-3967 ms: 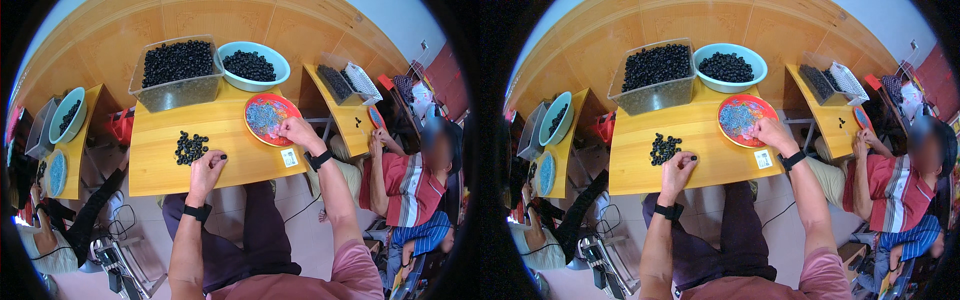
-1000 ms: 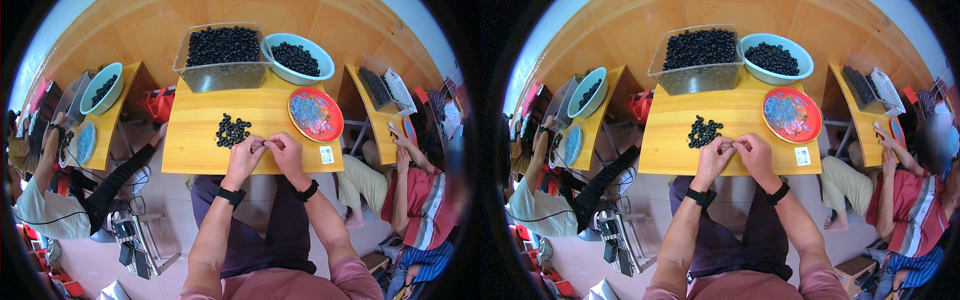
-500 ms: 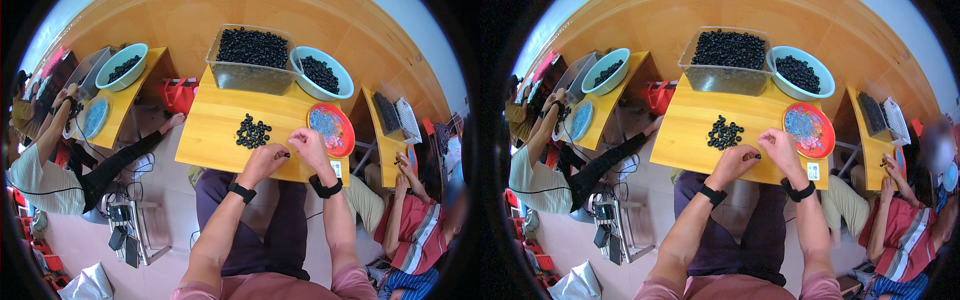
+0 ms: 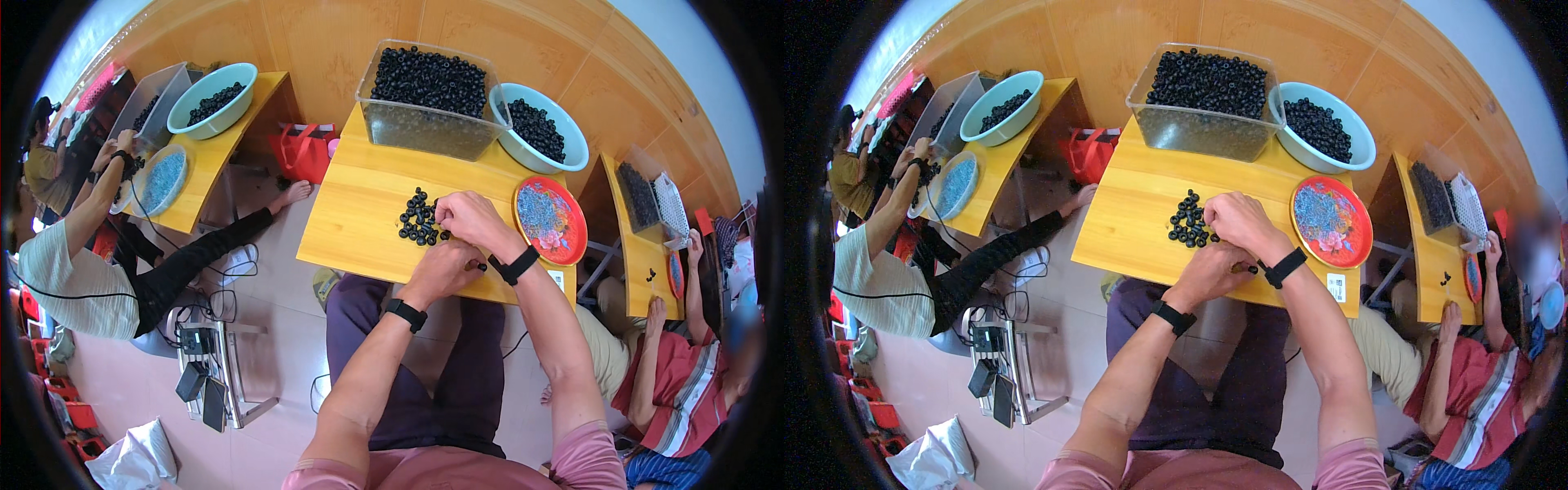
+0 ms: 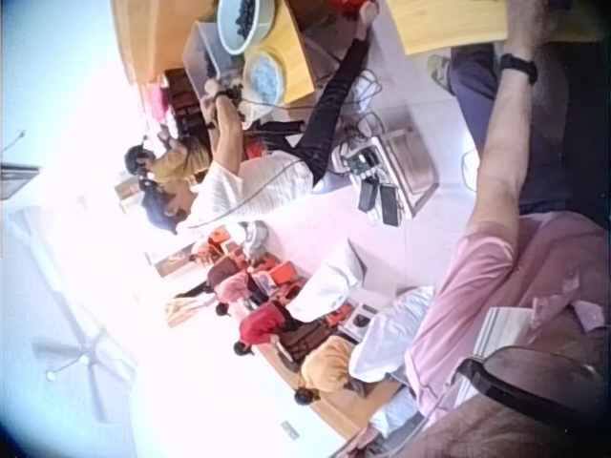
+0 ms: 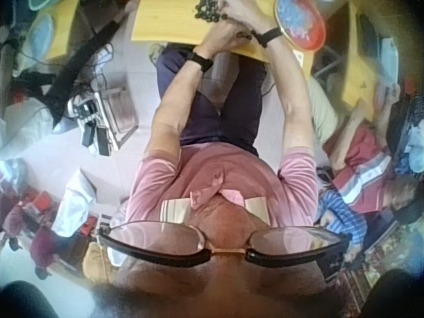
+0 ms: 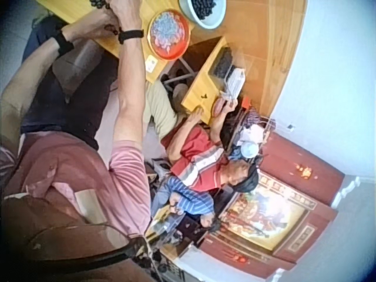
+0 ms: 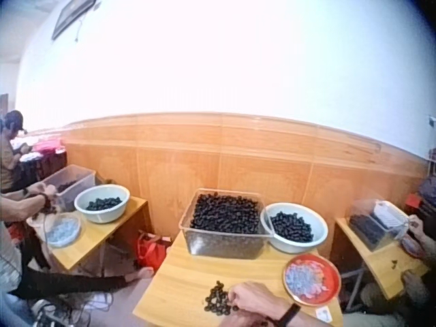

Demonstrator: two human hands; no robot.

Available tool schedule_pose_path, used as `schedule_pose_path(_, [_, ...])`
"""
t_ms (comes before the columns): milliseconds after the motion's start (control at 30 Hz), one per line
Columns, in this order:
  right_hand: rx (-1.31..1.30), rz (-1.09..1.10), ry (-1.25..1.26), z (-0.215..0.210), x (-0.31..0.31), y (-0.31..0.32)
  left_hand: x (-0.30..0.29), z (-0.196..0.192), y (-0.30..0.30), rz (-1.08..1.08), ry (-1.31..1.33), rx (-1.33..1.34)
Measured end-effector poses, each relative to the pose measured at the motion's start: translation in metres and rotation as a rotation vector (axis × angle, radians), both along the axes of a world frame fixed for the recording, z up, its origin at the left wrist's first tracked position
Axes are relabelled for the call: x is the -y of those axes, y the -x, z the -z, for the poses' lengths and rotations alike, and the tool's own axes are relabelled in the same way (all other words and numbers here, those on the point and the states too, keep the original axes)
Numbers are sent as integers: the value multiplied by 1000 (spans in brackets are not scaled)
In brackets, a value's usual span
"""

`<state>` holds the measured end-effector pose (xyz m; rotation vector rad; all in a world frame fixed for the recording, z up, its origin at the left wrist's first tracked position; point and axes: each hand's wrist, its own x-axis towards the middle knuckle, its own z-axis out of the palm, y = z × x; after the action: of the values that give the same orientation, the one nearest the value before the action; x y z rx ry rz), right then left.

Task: Sorting black rubber gaskets into groups on a table.

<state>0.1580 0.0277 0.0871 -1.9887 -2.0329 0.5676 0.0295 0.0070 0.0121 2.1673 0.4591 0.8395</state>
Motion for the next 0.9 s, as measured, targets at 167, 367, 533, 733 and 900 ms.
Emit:
schedule_pose_path(167, [70, -89, -26, 7, 0, 3, 0, -1, 2, 10, -8, -43])
schedule_pose_path(367, [121, -93, -60, 14, 0, 4, 1, -1, -2, 2, -60, -40])
schedule_pose_path(533, [-15, -32, -200, 5, 6, -3, 3, -7, 1, -13, 102, -71])
schedule_pose_path(733, [-140, 173, -344, -3, 46, -41, 0, -10, 4, -101, 282, -56])
schedule_pose_path(900, [-219, 281, -259, 18, 85, -49, 0, -9, 1, -136, 357, 16])
